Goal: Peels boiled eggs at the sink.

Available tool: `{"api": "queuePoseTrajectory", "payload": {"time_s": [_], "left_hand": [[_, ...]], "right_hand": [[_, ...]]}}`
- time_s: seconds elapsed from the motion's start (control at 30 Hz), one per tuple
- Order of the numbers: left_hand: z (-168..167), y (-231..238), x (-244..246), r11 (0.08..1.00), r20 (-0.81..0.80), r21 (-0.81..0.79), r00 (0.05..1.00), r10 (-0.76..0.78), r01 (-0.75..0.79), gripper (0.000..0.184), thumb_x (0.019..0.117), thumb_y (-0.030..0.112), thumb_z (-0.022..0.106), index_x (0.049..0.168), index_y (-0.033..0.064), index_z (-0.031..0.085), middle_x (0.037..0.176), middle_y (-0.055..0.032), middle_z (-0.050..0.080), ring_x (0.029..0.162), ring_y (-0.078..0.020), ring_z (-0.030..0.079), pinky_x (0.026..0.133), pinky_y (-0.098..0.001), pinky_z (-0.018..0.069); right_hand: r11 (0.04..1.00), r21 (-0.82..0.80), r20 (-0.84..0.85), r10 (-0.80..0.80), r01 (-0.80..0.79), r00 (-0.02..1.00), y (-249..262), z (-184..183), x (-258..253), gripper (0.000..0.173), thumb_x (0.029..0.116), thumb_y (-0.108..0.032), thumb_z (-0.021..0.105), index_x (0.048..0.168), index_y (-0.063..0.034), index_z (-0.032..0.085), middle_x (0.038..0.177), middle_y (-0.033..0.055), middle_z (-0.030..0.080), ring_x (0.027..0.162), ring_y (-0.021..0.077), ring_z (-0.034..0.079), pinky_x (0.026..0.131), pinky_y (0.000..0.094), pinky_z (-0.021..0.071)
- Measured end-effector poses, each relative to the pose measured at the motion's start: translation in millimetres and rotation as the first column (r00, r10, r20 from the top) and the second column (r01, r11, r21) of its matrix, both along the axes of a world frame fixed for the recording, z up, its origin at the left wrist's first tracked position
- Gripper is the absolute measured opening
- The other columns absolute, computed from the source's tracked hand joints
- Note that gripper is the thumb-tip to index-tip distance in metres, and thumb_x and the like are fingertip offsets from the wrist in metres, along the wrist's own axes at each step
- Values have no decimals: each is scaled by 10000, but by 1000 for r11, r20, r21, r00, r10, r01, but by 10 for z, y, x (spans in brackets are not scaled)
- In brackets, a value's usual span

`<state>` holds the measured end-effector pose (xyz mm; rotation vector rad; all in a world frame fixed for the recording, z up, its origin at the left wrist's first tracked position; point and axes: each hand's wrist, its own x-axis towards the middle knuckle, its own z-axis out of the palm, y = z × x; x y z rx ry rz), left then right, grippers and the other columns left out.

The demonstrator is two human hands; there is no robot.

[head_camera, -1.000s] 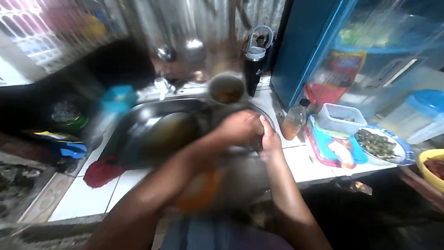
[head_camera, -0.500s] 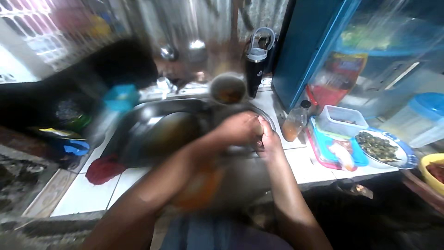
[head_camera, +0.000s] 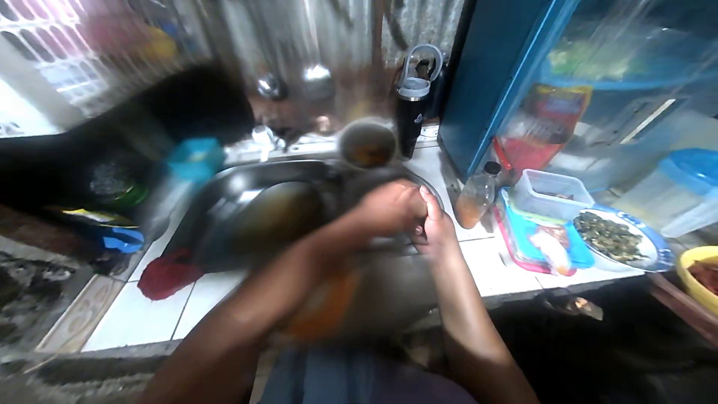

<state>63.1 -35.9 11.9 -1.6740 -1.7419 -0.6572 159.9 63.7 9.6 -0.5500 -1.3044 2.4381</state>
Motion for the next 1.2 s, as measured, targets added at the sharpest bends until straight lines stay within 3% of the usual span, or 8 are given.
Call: {"api": "queuePoseTrajectory", "payload": {"time_s": [0.3,0.47,0.53,0.6,0.67,0.73,0.83,1.2], "left_hand": [[55,28,-46,989,-120,143,993,-17,35,100,863,-46,657,943,-37,716,863,-155,717,806,-263,725,787,-324,596],[243,-39,49,989,203,108,976,74,-97,132,909,-53,635,1007,-69,721,971,-226,723,911,-366,727,846,-449,592],[320,-82,30,969,391,-113,887,246,-219,187,973,-14,581,1095,-62,714,1071,-248,712,1012,-399,706,916,-519,557],[388,-84,-38,787,485,-594,705,518,-169,321,1024,18,523,1328,-24,618,1317,-260,620,1226,-418,605,1059,-568,462],[354,-59,-92,650,475,-757,625,620,-69,386,1036,52,512,1416,16,563,1431,-253,547,1319,-421,539,1103,-583,419],[374,-109,-34,770,551,-630,644,531,-96,326,1061,120,505,1344,52,650,1388,-206,597,1284,-360,579,1100,-529,439],[426,-169,134,964,598,-252,770,223,-83,220,1016,92,586,1119,1,758,1101,-188,730,1039,-318,702,957,-492,539],[415,-223,237,986,302,-165,951,67,-17,167,950,30,619,939,-19,779,915,-165,759,835,-297,752,759,-447,602]], "right_hand": [[999,37,-65,19,-17,998,0,-9,-1,518,1134,-398,269,844,-87,565,587,-15,531,379,17,398,347,146,324],[999,20,-25,45,-44,999,42,38,60,509,1138,-387,236,998,-31,571,673,55,649,462,83,573,400,187,453],[997,-11,-48,76,-77,996,100,27,89,536,1139,-393,179,1142,-14,558,754,84,692,519,92,616,434,181,475],[995,-33,-96,93,-97,991,156,-40,81,599,1134,-409,135,1247,-6,563,804,88,680,531,80,582,447,171,448],[997,-40,-97,57,-61,994,168,-72,62,586,1138,-381,139,1279,-8,568,818,87,672,525,79,546,448,182,420],[1000,-17,-88,23,-24,996,159,-80,52,538,1143,-324,145,1310,-16,552,831,80,668,531,75,536,456,186,414],[993,75,-78,-85,91,993,88,-87,49,450,1141,-232,206,1269,-21,582,826,48,662,541,60,541,475,184,441],[865,464,-25,-202,191,979,-87,12,117,328,1111,-217,409,1315,-23,576,982,36,661,706,44,614,639,216,533]]}}
